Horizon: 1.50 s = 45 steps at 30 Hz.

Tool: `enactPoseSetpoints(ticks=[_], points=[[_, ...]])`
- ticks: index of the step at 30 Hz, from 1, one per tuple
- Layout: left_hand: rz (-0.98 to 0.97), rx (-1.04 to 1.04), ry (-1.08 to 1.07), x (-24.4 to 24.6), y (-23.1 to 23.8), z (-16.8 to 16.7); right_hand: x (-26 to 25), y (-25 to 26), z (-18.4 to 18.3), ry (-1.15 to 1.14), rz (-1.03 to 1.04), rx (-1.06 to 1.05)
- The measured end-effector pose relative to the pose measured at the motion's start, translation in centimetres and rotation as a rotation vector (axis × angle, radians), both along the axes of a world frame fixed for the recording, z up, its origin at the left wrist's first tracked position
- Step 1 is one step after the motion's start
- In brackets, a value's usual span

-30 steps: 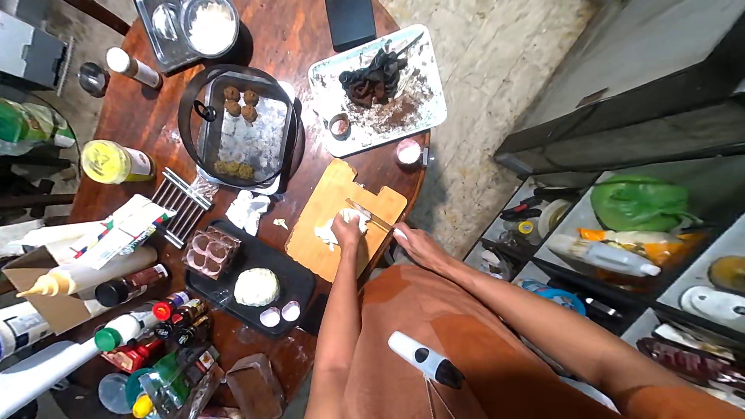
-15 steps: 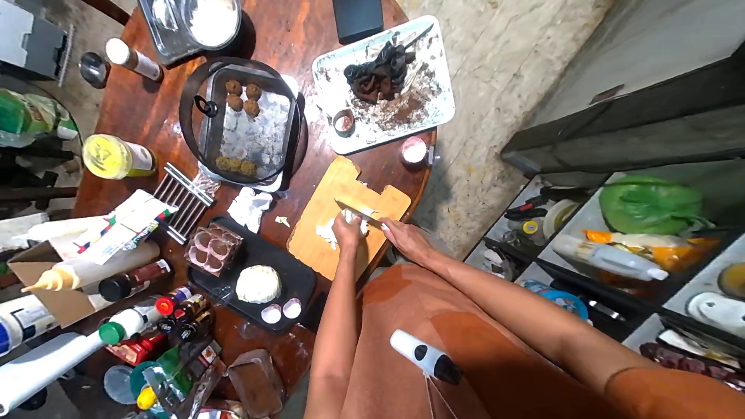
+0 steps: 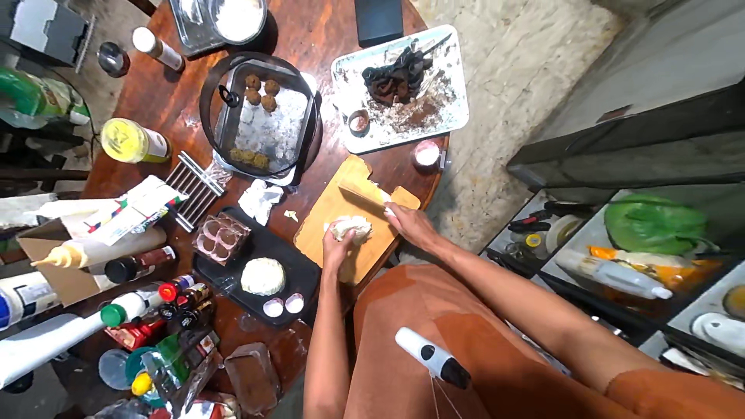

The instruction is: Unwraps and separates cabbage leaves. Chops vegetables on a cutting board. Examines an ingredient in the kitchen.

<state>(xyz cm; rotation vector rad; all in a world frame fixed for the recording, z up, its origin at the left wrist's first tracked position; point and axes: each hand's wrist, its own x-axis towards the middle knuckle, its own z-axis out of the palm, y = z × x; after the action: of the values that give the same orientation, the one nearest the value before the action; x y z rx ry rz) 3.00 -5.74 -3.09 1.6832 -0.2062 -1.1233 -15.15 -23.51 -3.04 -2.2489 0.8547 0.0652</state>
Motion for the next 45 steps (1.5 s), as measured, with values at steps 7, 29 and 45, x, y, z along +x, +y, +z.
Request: enactPoseSetpoints(ticks=[7, 29, 45], points=[[0.119, -0.105, 0.022, -0.4, 3.3, 0.0, 2.1, 2.0, -2.1, 0.057, 0.014, -0.151], [0.06, 0.137, -0.099, -1.4, 3.1, 0.5, 5.9, 4.9, 1.6, -0.021, 0.028, 0.535], [0.134, 0.44, -0.181, -0.8, 2.5, -1.4, 10.1, 5.9, -3.0, 0.063, 0.088, 0.109]])
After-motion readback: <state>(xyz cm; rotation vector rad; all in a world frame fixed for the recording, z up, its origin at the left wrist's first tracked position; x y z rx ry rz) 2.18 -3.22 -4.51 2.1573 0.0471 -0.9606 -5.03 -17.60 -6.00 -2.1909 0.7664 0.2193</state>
